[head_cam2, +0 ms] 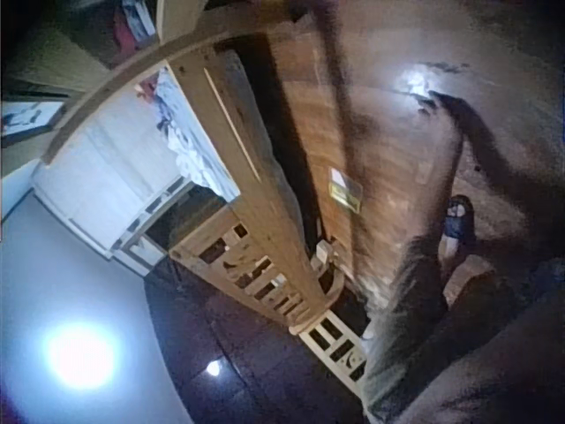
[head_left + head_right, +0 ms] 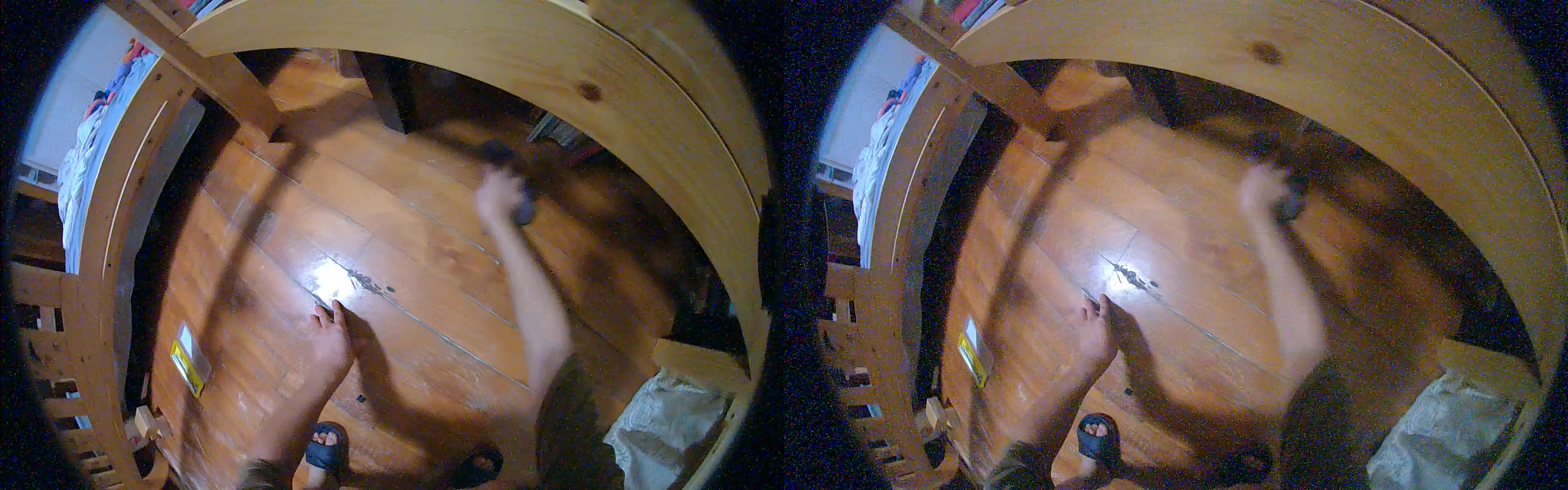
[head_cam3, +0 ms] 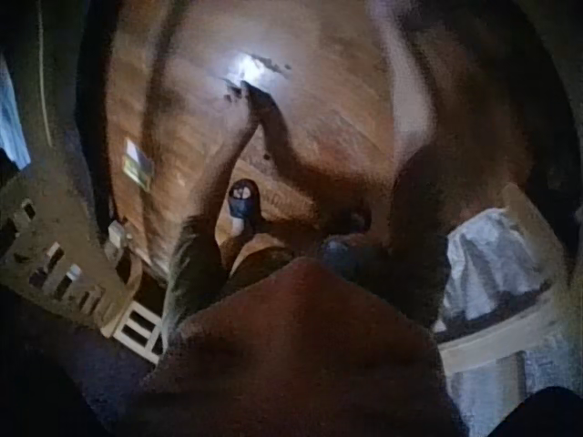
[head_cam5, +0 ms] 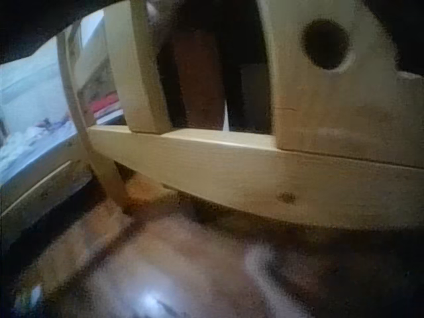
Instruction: The person assembles a wooden bed frame using an Allen key and then cleans the floor with a cloth. They handle wooden parts, a tool kit, and a cloth while working on the floor.
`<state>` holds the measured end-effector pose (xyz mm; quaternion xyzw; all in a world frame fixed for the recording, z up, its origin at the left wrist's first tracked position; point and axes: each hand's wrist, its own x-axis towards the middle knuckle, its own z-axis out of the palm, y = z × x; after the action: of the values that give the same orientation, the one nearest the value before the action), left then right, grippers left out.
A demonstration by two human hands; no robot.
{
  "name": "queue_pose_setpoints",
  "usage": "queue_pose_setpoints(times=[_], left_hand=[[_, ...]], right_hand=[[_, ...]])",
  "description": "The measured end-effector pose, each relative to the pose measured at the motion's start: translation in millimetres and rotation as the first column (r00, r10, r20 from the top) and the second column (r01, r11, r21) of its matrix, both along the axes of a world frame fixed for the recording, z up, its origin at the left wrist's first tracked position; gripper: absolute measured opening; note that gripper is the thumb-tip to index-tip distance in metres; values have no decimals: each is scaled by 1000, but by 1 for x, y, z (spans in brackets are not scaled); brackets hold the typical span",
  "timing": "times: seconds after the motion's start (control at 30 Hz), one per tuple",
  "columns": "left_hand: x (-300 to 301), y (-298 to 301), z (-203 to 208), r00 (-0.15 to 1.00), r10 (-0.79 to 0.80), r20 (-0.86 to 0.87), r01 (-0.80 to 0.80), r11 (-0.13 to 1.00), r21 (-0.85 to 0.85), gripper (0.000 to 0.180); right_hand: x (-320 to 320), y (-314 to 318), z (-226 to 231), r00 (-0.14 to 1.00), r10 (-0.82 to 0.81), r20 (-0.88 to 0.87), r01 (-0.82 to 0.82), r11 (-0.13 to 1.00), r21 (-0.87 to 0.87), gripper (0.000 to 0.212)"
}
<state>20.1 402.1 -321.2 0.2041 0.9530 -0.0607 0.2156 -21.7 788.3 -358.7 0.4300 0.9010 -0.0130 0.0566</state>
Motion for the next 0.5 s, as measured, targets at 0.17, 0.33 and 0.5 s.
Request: queue_pose_setpoints(times=[0.17,0.33,0.5], left_hand=[[-6,17,-3,999,-47,-7,47,999,8,69],[-3,17,-2,1000,13,26,-12,999,-48,59],[2,16,-19,998,42,-42,-37,993,109,70]], right_hand=[[-32,-226,-5,648,520,-557,-708,682,-187,38],[-27,-218,50,276,482,-832,-875,484,-10,35],[-52,11,28,858,107,-502,-195,973,-125,23]])
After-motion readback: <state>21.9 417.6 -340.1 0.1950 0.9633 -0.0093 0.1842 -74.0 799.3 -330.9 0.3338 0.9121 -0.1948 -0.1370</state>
